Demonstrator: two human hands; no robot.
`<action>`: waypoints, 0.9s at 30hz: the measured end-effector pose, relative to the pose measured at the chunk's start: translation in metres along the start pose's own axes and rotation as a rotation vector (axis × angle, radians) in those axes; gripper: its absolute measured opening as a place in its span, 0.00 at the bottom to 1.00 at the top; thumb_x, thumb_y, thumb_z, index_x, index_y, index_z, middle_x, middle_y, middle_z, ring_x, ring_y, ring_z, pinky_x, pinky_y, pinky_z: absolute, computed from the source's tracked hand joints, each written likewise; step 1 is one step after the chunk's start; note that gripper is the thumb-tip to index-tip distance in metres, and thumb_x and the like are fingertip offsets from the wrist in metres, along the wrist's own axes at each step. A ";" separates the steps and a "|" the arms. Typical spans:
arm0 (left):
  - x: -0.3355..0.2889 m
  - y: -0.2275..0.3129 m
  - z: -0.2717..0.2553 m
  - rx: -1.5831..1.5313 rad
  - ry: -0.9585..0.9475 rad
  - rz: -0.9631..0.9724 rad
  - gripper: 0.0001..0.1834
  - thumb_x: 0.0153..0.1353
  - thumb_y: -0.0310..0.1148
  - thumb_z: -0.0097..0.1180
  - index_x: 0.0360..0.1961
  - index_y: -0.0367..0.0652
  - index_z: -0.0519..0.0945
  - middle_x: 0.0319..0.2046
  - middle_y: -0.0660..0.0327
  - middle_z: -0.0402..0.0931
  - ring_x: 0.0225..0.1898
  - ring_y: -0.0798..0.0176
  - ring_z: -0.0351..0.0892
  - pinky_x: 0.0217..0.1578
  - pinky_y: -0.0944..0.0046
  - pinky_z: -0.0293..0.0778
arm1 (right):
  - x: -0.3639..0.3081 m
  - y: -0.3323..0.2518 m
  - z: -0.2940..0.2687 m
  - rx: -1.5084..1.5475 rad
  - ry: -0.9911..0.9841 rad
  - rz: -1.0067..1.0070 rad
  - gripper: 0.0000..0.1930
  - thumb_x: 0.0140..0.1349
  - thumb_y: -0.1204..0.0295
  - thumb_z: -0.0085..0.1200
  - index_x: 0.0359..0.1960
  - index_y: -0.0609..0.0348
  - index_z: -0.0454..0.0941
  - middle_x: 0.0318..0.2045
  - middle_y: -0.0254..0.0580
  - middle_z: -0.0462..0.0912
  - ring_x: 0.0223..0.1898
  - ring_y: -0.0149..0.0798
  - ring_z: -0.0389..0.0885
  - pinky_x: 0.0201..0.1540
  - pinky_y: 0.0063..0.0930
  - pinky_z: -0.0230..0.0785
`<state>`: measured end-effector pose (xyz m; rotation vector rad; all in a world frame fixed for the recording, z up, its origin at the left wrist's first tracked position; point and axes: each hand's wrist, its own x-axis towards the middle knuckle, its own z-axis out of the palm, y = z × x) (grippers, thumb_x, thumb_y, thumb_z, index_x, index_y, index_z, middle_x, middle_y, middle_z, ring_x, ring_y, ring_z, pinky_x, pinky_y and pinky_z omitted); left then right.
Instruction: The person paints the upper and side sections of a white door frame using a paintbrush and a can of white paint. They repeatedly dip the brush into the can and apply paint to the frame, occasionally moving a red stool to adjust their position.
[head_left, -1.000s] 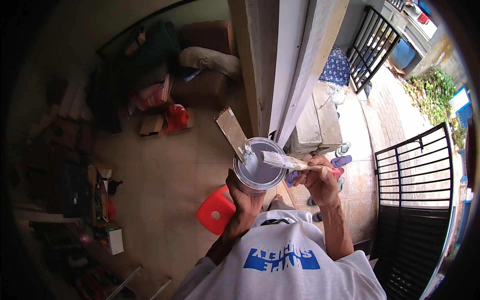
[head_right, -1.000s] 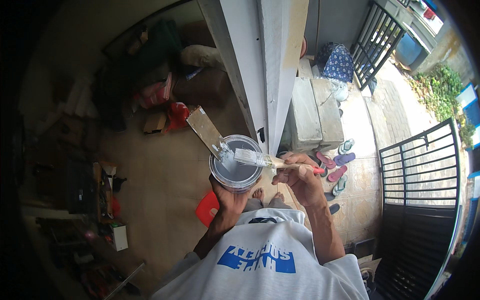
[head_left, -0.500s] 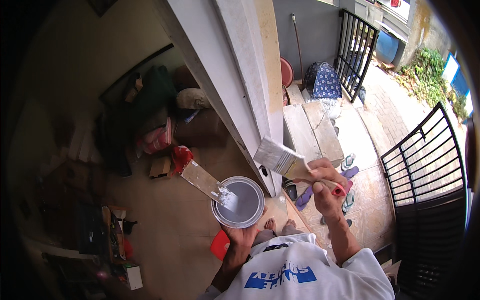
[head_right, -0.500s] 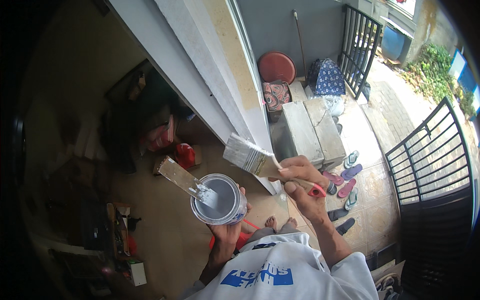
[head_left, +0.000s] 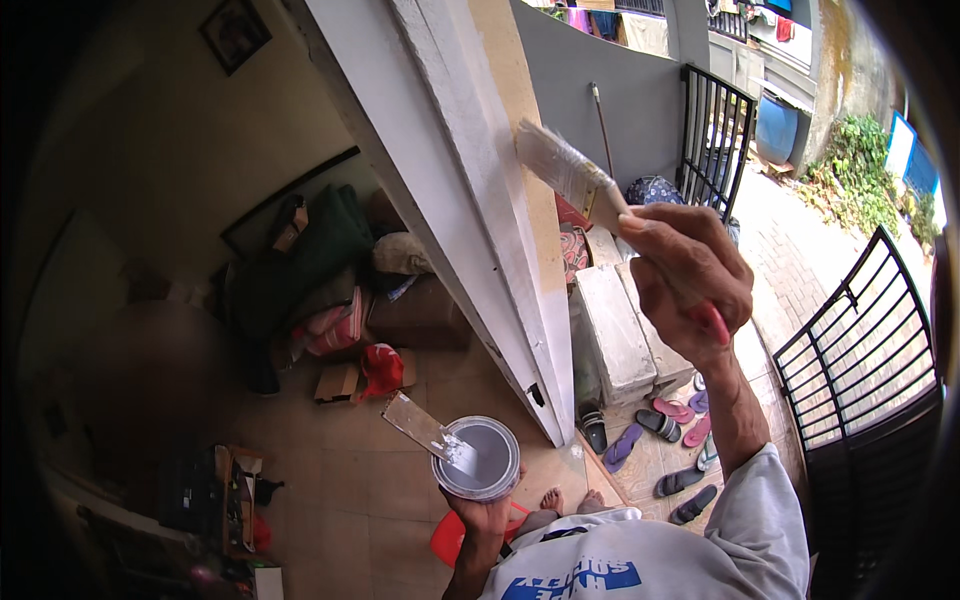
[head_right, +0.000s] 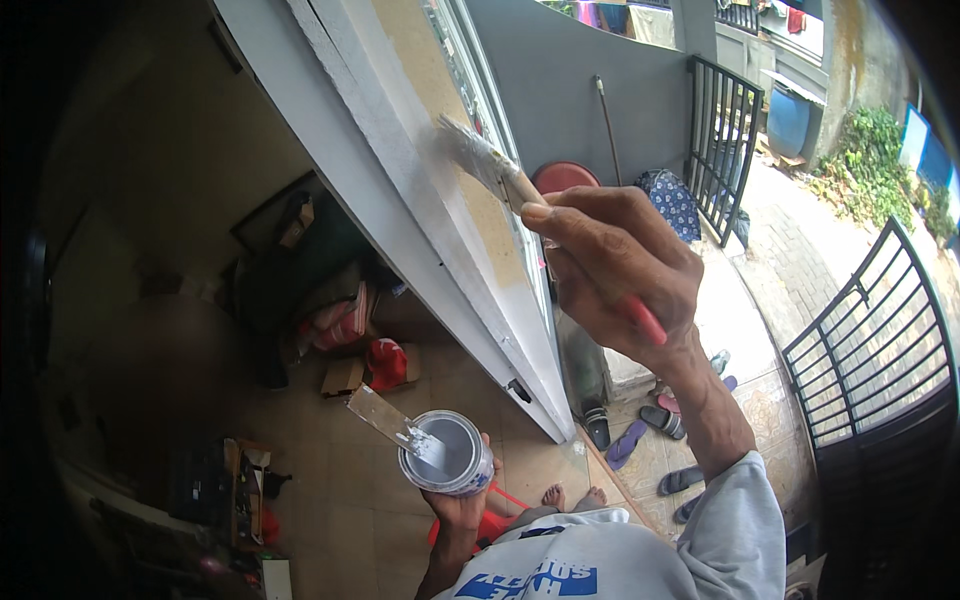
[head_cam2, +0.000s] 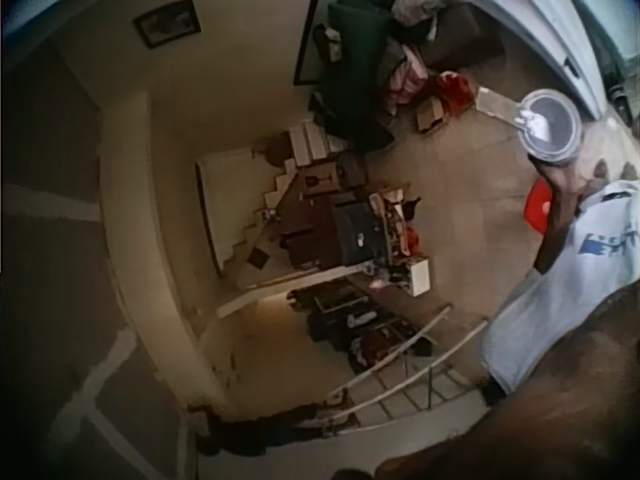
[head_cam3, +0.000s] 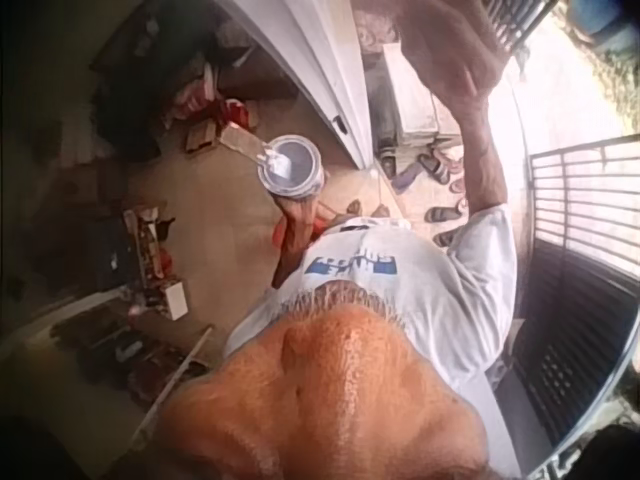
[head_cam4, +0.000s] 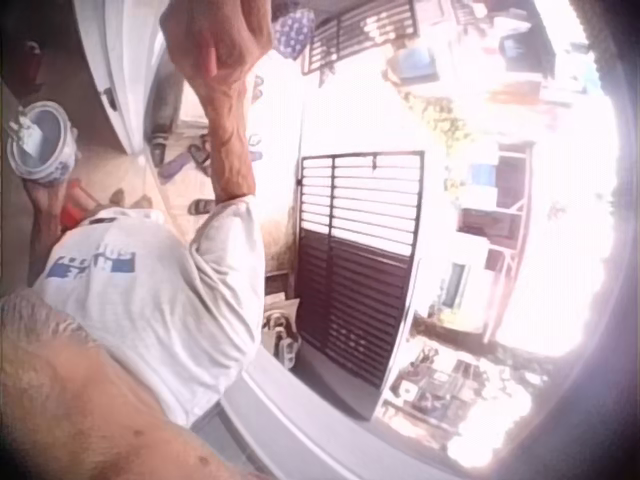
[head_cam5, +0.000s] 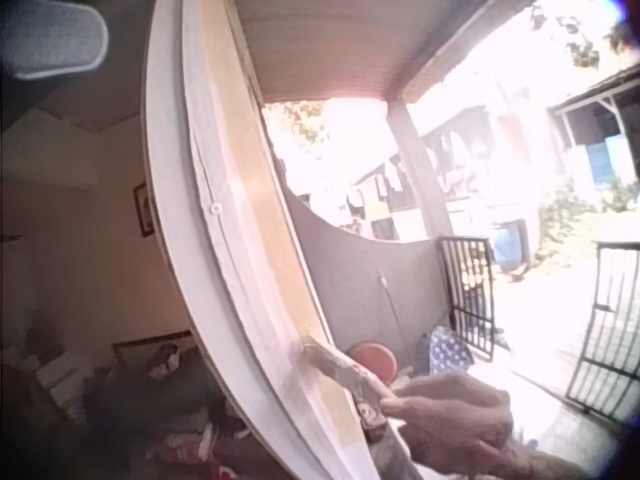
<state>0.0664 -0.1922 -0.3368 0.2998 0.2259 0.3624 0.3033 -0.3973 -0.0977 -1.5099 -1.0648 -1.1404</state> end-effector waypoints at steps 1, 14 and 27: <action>-0.001 0.000 -0.002 -0.008 0.019 0.005 0.35 0.63 0.62 0.50 0.64 0.51 0.69 0.58 0.52 0.73 0.62 0.38 0.69 0.49 0.32 0.71 | -0.008 0.000 0.003 -0.002 -0.028 0.020 0.22 0.47 0.87 0.62 0.46 0.55 0.84 0.37 0.44 0.83 0.36 0.38 0.86 0.35 0.28 0.80; 0.001 -0.005 -0.018 -0.087 -0.035 0.051 0.37 0.64 0.60 0.51 0.67 0.50 0.66 0.62 0.45 0.68 0.65 0.36 0.65 0.53 0.28 0.68 | 0.058 0.009 -0.024 0.055 -0.230 0.043 0.12 0.52 0.82 0.55 0.39 0.63 0.85 0.33 0.42 0.83 0.30 0.32 0.81 0.32 0.25 0.74; -0.001 0.001 -0.025 -0.117 -0.038 0.032 0.38 0.62 0.60 0.53 0.67 0.51 0.66 0.64 0.47 0.66 0.67 0.39 0.63 0.54 0.30 0.66 | -0.053 0.003 -0.021 0.098 -0.340 0.215 0.20 0.46 0.86 0.58 0.43 0.57 0.84 0.30 0.41 0.81 0.27 0.36 0.84 0.26 0.29 0.75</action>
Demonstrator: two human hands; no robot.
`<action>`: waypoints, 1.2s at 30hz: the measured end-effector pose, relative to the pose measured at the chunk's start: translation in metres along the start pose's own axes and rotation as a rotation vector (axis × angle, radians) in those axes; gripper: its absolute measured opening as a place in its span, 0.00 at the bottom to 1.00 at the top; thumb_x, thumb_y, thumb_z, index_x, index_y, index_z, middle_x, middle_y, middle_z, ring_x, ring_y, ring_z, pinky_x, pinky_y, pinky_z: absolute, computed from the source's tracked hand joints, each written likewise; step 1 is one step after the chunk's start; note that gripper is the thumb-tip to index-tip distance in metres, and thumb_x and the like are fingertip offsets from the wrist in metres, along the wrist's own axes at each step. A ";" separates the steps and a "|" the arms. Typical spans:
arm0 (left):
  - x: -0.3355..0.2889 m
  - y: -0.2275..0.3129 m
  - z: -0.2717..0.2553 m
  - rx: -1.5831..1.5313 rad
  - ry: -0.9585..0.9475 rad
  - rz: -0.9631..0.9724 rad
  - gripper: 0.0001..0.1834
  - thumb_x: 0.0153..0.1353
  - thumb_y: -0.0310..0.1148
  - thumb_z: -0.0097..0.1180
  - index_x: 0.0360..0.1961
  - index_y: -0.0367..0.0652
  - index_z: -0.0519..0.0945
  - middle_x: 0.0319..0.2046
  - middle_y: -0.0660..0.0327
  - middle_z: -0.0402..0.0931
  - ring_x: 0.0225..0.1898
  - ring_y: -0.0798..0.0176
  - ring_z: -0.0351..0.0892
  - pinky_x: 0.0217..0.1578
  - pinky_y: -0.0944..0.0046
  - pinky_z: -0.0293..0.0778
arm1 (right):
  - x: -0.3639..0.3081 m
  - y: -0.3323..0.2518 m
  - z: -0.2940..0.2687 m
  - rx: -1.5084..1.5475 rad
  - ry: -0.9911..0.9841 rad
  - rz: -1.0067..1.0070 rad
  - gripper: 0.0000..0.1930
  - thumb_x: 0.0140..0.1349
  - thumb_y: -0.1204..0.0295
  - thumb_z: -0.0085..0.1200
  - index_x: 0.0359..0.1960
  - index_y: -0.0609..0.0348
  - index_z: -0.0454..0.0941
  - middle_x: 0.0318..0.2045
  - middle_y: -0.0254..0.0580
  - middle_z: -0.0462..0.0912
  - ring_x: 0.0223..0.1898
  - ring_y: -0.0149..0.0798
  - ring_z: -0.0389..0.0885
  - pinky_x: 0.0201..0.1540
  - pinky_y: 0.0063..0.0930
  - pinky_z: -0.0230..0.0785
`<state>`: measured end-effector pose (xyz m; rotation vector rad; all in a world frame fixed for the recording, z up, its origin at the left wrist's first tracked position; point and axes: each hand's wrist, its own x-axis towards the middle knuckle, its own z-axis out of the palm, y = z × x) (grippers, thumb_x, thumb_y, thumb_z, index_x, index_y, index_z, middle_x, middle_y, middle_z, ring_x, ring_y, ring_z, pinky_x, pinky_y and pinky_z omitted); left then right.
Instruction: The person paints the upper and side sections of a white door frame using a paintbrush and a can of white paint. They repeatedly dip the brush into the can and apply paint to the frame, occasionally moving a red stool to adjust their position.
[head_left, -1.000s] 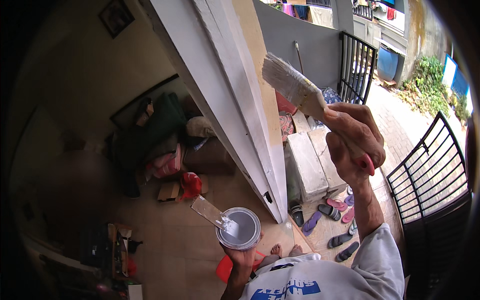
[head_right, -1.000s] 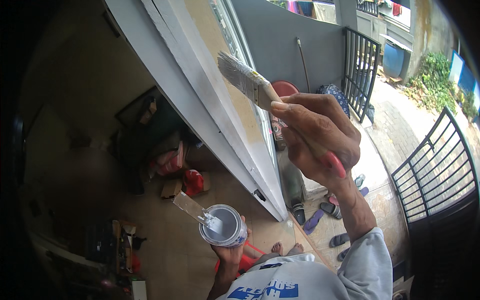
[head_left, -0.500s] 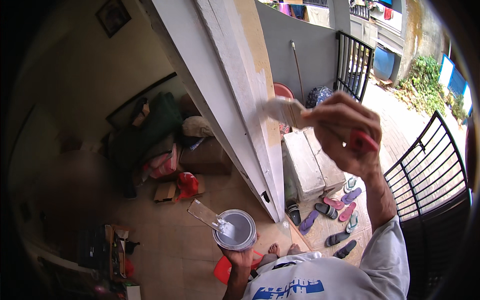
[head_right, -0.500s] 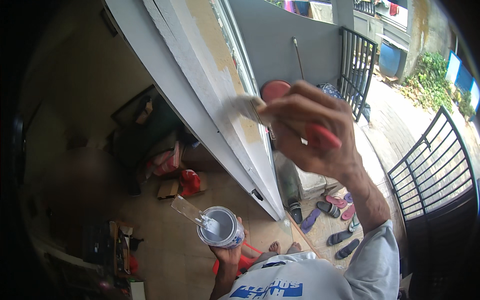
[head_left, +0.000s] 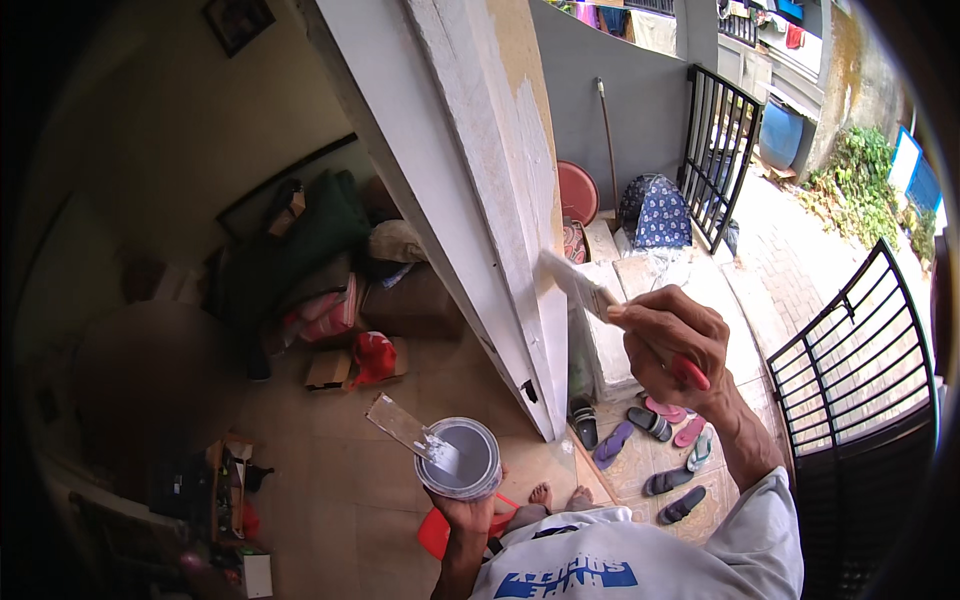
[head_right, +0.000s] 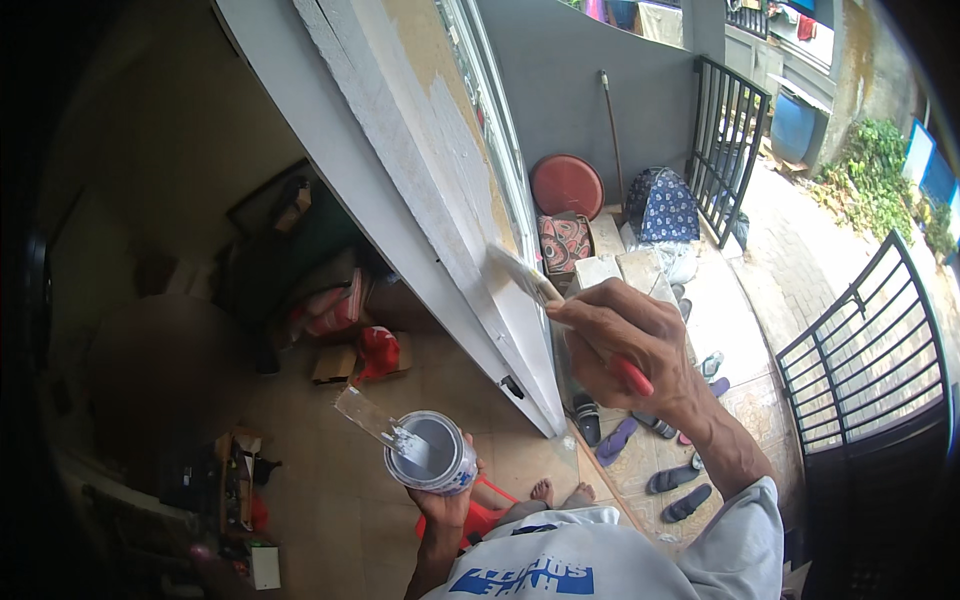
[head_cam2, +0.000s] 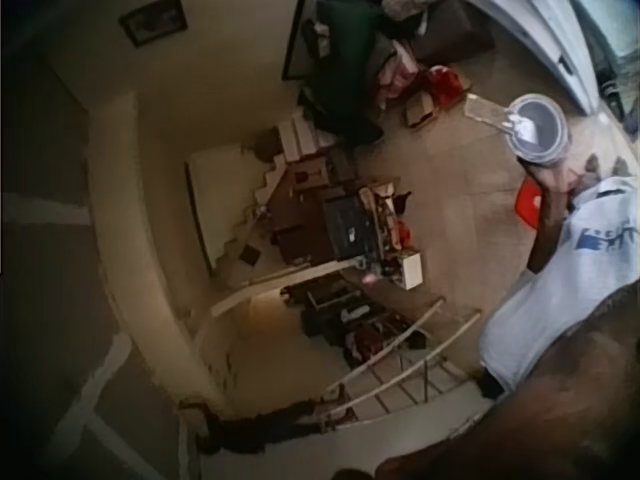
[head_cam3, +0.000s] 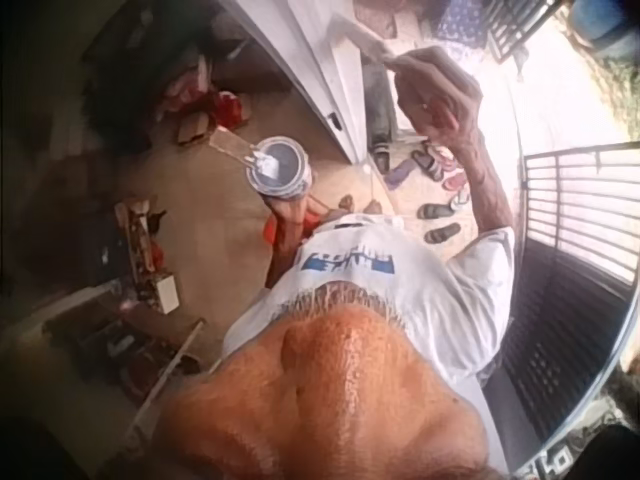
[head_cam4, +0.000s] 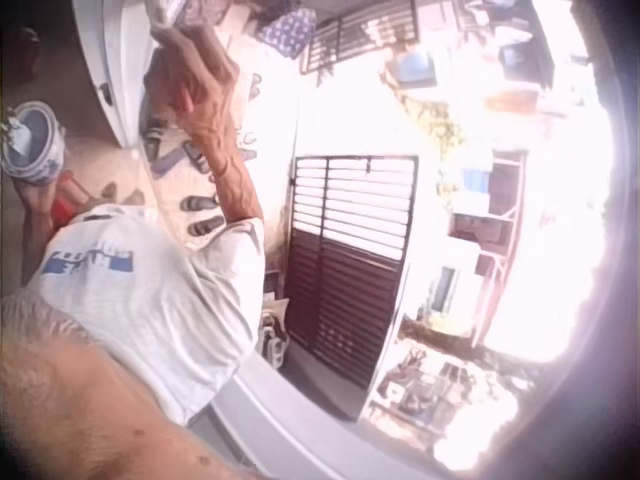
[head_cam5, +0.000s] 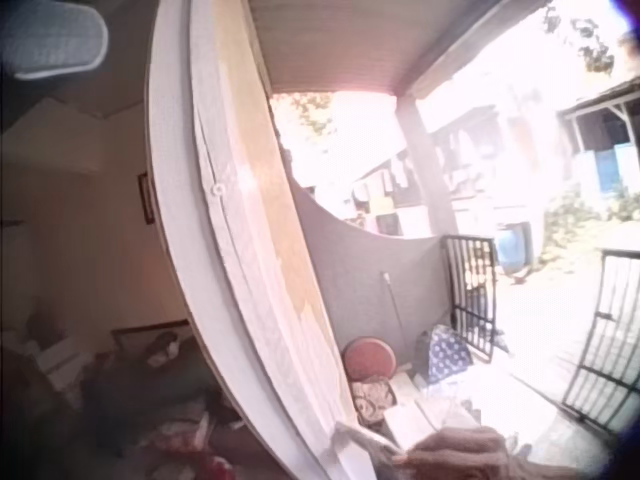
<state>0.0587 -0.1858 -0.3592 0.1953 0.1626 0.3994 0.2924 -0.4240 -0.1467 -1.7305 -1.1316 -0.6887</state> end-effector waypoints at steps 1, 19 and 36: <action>-0.001 0.001 0.000 -0.002 0.011 -0.008 0.38 0.62 0.60 0.53 0.67 0.51 0.66 0.64 0.47 0.66 0.67 0.39 0.63 0.54 0.30 0.66 | -0.003 -0.003 -0.004 0.060 -0.071 0.084 0.19 0.46 0.86 0.58 0.42 0.57 0.84 0.29 0.40 0.81 0.26 0.37 0.84 0.26 0.30 0.75; 0.000 -0.001 0.005 0.011 0.045 -0.032 0.38 0.63 0.62 0.49 0.65 0.48 0.68 0.62 0.46 0.69 0.66 0.38 0.63 0.53 0.29 0.67 | 0.009 0.009 0.001 0.037 -0.037 -0.022 0.18 0.47 0.85 0.59 0.42 0.58 0.83 0.30 0.41 0.81 0.26 0.37 0.83 0.25 0.29 0.76; -0.004 0.000 0.007 0.005 0.025 -0.044 0.36 0.63 0.61 0.51 0.67 0.52 0.67 0.63 0.46 0.67 0.66 0.37 0.61 0.54 0.24 0.64 | 0.073 0.009 0.013 -0.074 0.309 -0.374 0.19 0.45 0.84 0.64 0.42 0.62 0.84 0.30 0.42 0.81 0.25 0.32 0.81 0.22 0.22 0.74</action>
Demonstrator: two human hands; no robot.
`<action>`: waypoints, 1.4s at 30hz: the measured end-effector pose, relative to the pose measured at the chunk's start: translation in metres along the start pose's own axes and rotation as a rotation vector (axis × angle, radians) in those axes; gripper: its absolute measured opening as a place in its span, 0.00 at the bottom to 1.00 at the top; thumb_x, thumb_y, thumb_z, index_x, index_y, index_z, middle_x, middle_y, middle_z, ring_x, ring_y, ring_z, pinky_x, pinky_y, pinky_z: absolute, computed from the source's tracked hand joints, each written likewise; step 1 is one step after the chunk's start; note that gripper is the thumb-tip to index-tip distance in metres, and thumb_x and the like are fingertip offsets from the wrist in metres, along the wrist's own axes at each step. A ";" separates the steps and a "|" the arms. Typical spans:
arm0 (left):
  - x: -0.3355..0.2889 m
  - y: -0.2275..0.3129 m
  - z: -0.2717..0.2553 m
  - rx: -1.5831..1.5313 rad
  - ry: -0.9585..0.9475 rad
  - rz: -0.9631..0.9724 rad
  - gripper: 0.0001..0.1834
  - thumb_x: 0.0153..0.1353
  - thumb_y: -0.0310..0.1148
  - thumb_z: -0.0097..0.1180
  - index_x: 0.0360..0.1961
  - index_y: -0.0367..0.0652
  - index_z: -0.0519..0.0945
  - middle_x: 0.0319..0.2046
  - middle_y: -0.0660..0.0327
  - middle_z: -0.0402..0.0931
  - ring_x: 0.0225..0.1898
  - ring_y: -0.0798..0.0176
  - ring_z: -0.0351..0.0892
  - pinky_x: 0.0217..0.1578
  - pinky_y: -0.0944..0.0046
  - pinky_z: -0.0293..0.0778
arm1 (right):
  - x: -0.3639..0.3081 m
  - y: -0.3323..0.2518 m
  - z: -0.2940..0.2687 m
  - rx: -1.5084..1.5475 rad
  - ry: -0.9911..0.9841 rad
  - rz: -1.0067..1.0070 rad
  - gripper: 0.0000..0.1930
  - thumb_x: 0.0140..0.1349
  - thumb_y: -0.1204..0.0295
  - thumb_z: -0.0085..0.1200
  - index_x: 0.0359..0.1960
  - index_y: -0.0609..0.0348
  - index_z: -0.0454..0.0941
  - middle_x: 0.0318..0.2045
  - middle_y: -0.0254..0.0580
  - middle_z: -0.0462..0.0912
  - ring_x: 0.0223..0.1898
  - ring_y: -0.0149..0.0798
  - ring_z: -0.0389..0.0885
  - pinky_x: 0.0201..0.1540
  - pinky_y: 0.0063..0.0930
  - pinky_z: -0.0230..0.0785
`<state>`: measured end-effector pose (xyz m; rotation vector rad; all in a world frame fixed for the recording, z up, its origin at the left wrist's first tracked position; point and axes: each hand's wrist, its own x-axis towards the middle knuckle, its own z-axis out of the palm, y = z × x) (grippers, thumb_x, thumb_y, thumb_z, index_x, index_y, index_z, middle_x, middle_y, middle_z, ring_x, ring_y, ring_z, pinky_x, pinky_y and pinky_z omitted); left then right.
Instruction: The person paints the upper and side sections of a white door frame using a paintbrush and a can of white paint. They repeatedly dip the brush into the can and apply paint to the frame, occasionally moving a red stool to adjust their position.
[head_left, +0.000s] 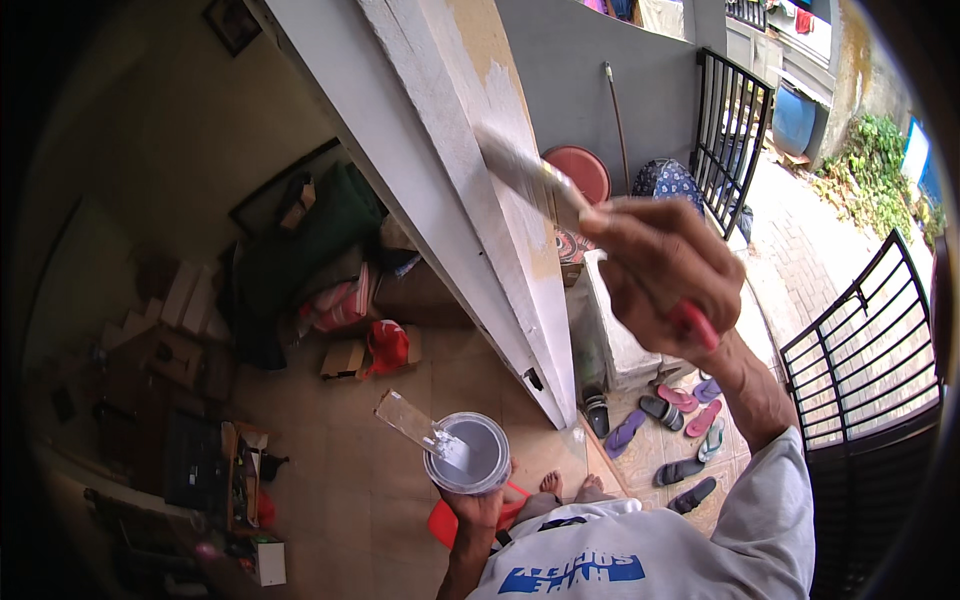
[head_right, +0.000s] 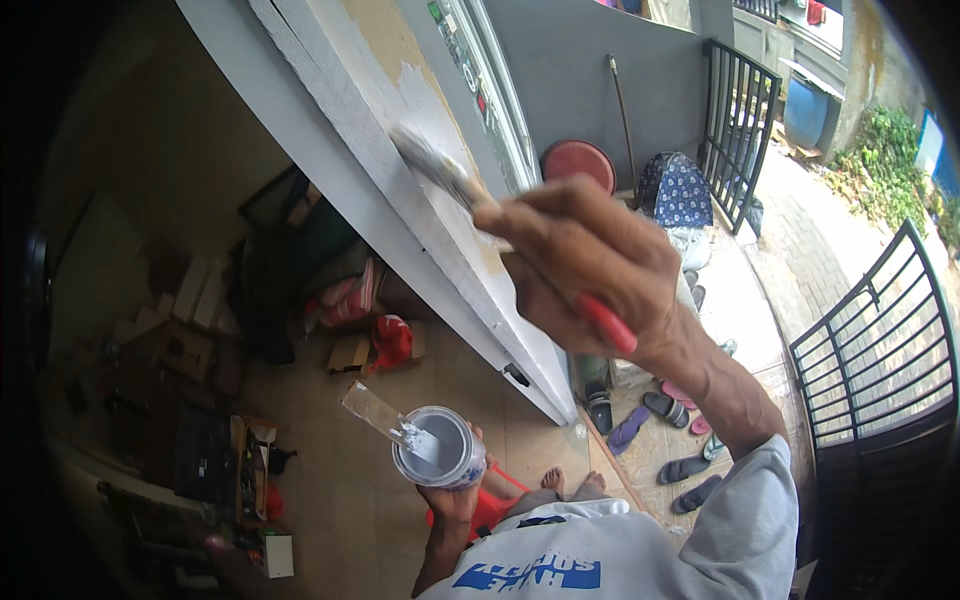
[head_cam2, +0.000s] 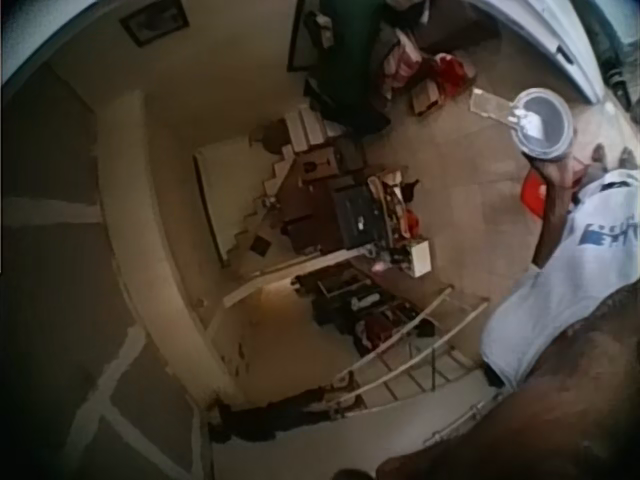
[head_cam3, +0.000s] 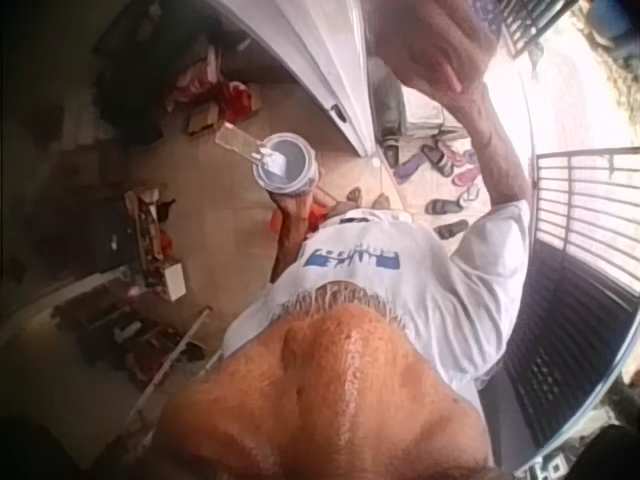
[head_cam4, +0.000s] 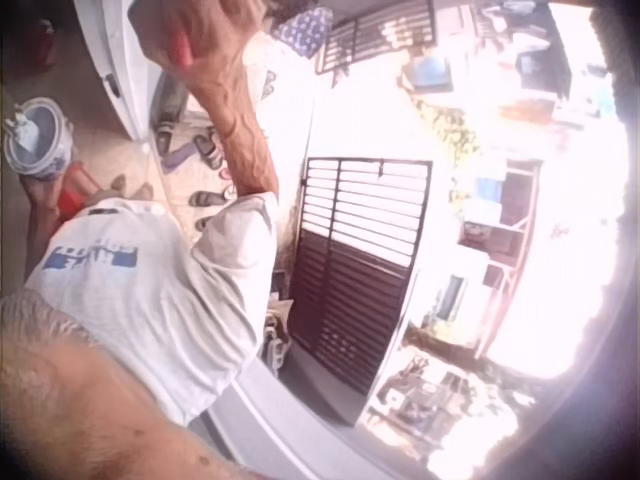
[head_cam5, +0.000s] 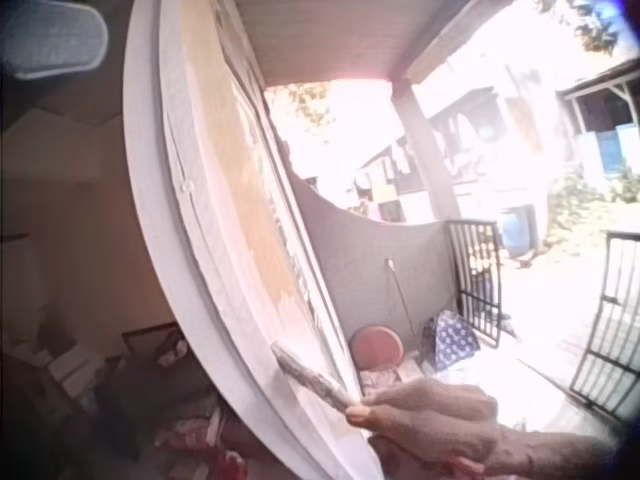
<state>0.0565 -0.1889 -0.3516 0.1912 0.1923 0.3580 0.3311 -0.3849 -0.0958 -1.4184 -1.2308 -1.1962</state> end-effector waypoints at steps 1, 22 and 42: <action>0.000 0.002 0.001 -0.006 -0.007 0.001 0.36 0.63 0.60 0.51 0.66 0.52 0.67 0.63 0.46 0.67 0.66 0.38 0.62 0.54 0.24 0.64 | -0.023 -0.008 -0.003 0.080 -0.098 0.092 0.20 0.44 0.85 0.63 0.43 0.62 0.83 0.31 0.42 0.81 0.25 0.33 0.81 0.23 0.24 0.75; 0.002 -0.002 0.009 0.018 -0.011 0.068 0.37 0.63 0.62 0.51 0.66 0.51 0.67 0.62 0.46 0.67 0.65 0.37 0.61 0.49 0.24 0.69 | -0.049 -0.015 -0.012 0.192 -0.282 0.270 0.23 0.44 0.87 0.61 0.46 0.62 0.83 0.31 0.44 0.81 0.26 0.35 0.83 0.25 0.27 0.74; 0.000 -0.001 -0.009 0.056 0.049 0.084 0.36 0.63 0.59 0.53 0.66 0.50 0.67 0.62 0.47 0.68 0.65 0.36 0.64 0.49 0.29 0.71 | 0.024 -0.029 -0.018 0.158 -0.303 0.224 0.14 0.45 0.86 0.60 0.37 0.65 0.83 0.26 0.41 0.80 0.23 0.33 0.81 0.22 0.25 0.71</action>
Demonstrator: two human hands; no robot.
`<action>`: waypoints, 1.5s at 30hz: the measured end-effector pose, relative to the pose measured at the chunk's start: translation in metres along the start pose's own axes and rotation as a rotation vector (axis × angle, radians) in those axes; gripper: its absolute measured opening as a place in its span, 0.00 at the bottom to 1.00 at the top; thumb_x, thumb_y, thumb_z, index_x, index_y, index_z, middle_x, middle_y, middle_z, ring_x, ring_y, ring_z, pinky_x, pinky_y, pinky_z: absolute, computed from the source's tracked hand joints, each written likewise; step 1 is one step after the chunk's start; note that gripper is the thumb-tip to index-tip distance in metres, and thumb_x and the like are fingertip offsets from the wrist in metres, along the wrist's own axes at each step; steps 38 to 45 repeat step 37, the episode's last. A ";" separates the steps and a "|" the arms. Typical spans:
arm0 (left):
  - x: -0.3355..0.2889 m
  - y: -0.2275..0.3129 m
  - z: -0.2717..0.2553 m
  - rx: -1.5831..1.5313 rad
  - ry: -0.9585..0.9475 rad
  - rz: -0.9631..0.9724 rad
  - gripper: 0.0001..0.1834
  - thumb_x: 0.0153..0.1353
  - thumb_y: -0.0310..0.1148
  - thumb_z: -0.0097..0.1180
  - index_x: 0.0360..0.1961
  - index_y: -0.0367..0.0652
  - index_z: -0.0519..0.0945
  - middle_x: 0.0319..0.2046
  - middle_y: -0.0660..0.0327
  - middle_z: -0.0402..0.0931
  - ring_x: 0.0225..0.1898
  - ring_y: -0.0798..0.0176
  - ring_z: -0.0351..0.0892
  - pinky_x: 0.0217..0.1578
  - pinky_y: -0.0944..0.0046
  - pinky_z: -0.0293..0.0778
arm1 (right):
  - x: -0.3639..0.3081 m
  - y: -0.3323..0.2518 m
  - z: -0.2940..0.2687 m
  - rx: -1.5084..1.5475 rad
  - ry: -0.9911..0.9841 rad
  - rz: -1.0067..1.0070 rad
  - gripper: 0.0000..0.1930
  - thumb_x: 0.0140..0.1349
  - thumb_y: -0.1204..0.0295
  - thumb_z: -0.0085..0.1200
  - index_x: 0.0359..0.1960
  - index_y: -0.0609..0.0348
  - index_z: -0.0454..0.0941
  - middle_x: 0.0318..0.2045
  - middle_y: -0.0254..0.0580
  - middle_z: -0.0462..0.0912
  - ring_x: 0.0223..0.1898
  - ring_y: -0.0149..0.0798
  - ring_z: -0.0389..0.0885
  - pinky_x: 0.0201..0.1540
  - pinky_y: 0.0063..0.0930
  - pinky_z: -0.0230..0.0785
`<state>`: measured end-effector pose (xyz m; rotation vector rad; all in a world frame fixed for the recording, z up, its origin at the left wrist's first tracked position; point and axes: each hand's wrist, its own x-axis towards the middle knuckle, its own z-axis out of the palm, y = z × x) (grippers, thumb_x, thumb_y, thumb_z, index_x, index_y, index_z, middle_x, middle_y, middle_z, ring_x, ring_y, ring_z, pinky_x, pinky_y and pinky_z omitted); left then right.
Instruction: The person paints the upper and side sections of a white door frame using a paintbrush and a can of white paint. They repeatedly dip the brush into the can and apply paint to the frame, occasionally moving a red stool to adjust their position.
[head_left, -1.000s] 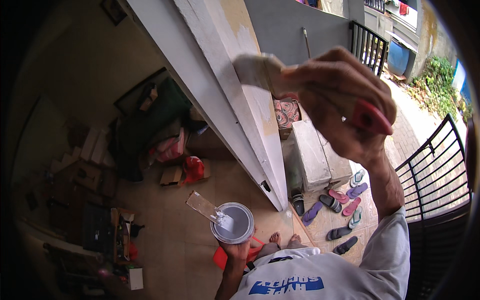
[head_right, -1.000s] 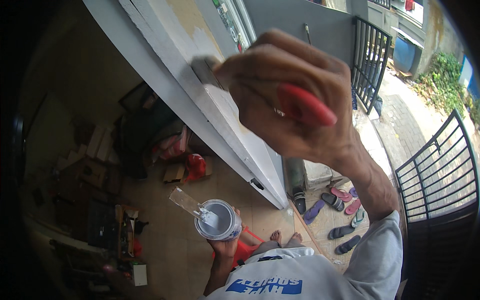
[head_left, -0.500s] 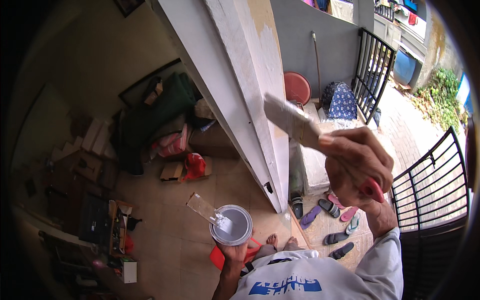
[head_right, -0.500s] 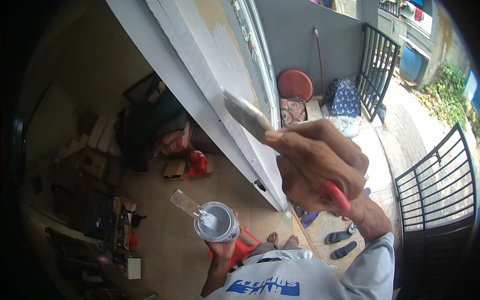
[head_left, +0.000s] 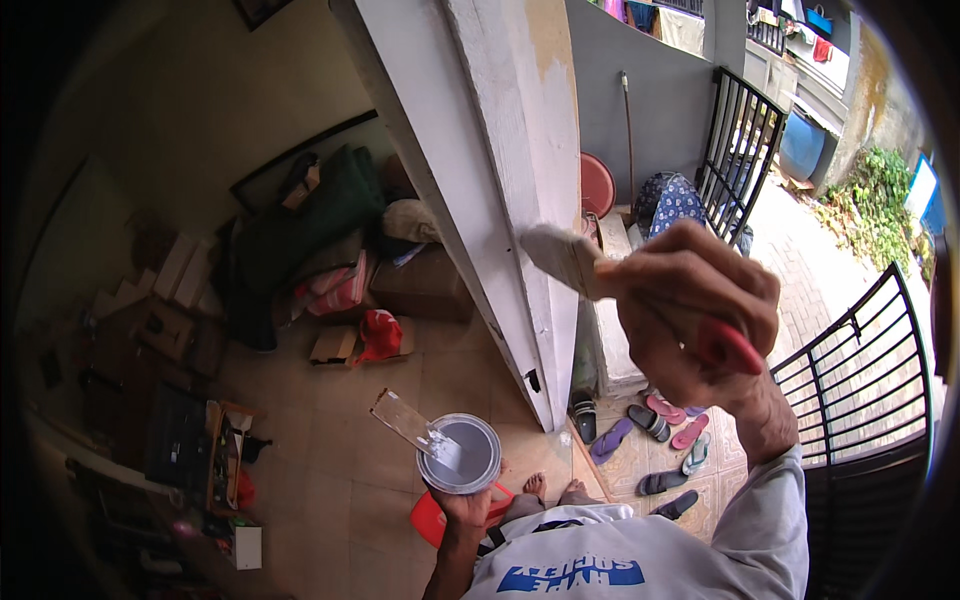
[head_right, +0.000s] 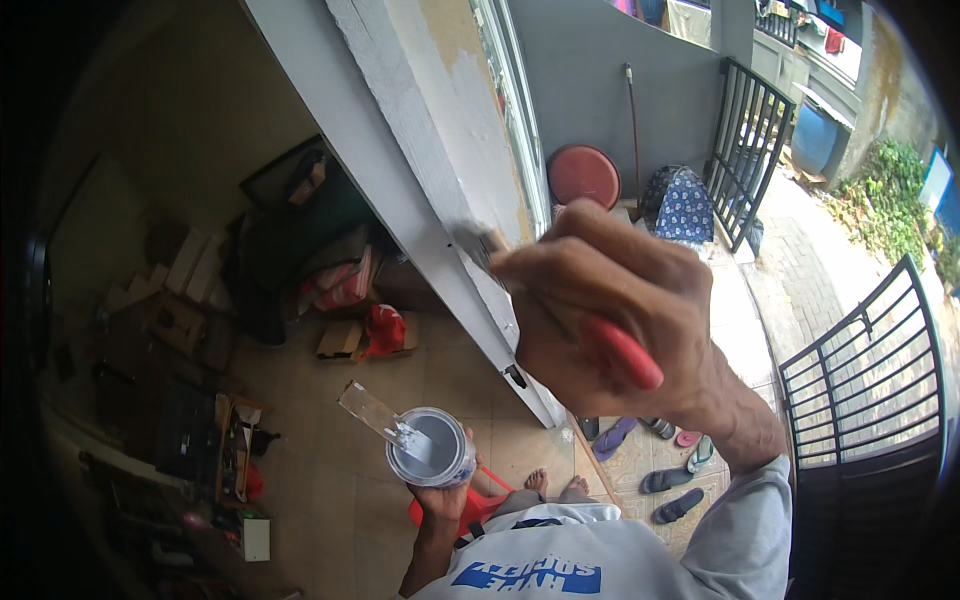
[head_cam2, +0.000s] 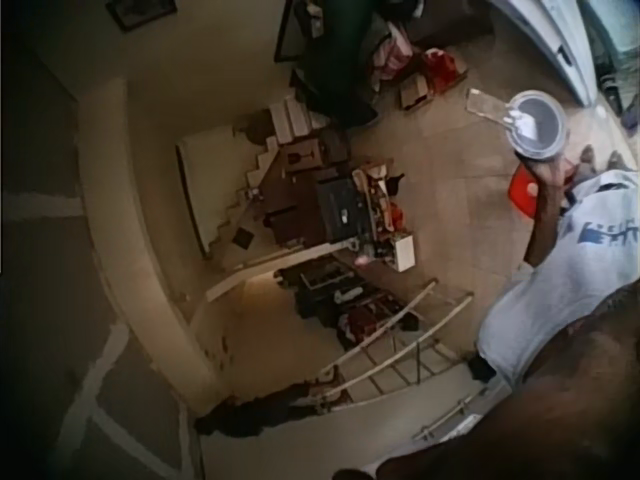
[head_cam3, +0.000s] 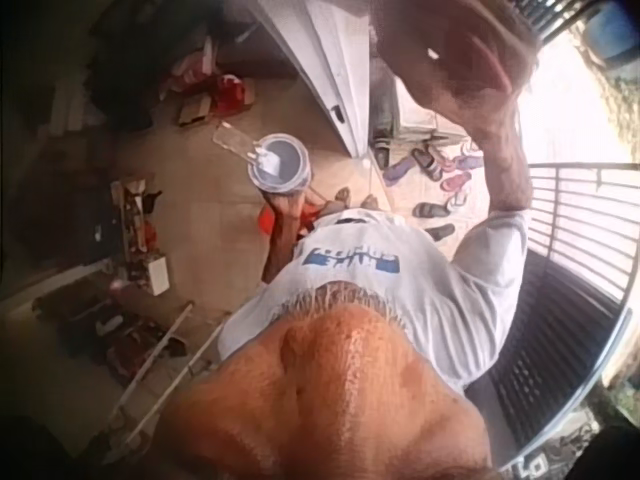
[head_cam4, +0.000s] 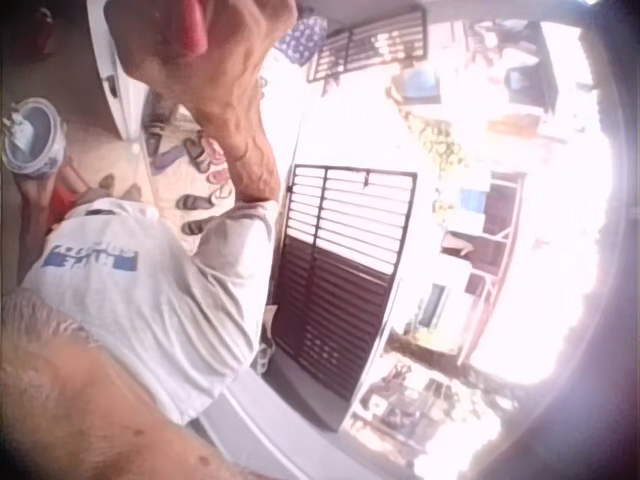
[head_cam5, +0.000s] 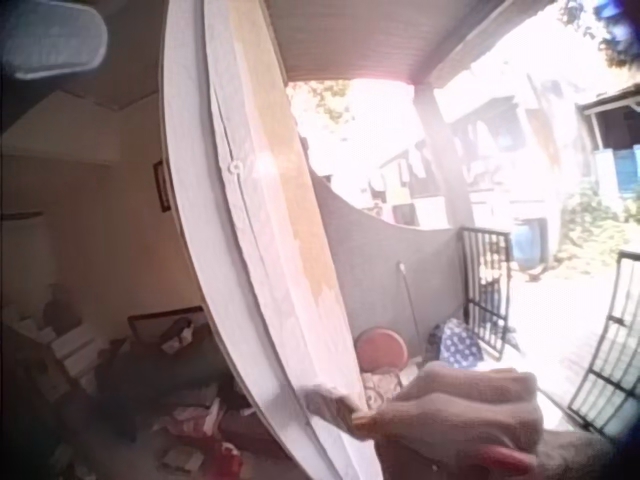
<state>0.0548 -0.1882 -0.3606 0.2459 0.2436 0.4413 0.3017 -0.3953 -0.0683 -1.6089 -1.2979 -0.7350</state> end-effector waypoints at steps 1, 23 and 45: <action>-0.001 0.002 -0.002 -0.010 -0.012 0.000 0.36 0.63 0.59 0.53 0.66 0.50 0.66 0.62 0.47 0.68 0.65 0.36 0.64 0.50 0.29 0.70 | 0.017 -0.001 -0.002 -0.048 0.042 -0.065 0.13 0.47 0.85 0.59 0.38 0.65 0.83 0.28 0.44 0.82 0.26 0.34 0.81 0.25 0.25 0.72; 0.004 0.000 -0.005 -0.028 -0.018 -0.003 0.36 0.63 0.61 0.51 0.66 0.51 0.67 0.63 0.47 0.67 0.65 0.37 0.64 0.50 0.28 0.70 | -0.028 0.000 0.023 -0.160 0.119 -0.035 0.19 0.43 0.85 0.63 0.40 0.58 0.83 0.28 0.37 0.80 0.24 0.34 0.82 0.23 0.24 0.74; 0.000 0.005 -0.006 -0.008 -0.051 0.003 0.38 0.61 0.62 0.54 0.67 0.54 0.66 0.63 0.51 0.68 0.67 0.38 0.60 0.49 0.25 0.69 | -0.161 0.009 0.059 0.016 -0.177 0.095 0.24 0.45 0.83 0.63 0.49 0.65 0.80 0.35 0.47 0.81 0.36 0.47 0.86 0.36 0.27 0.83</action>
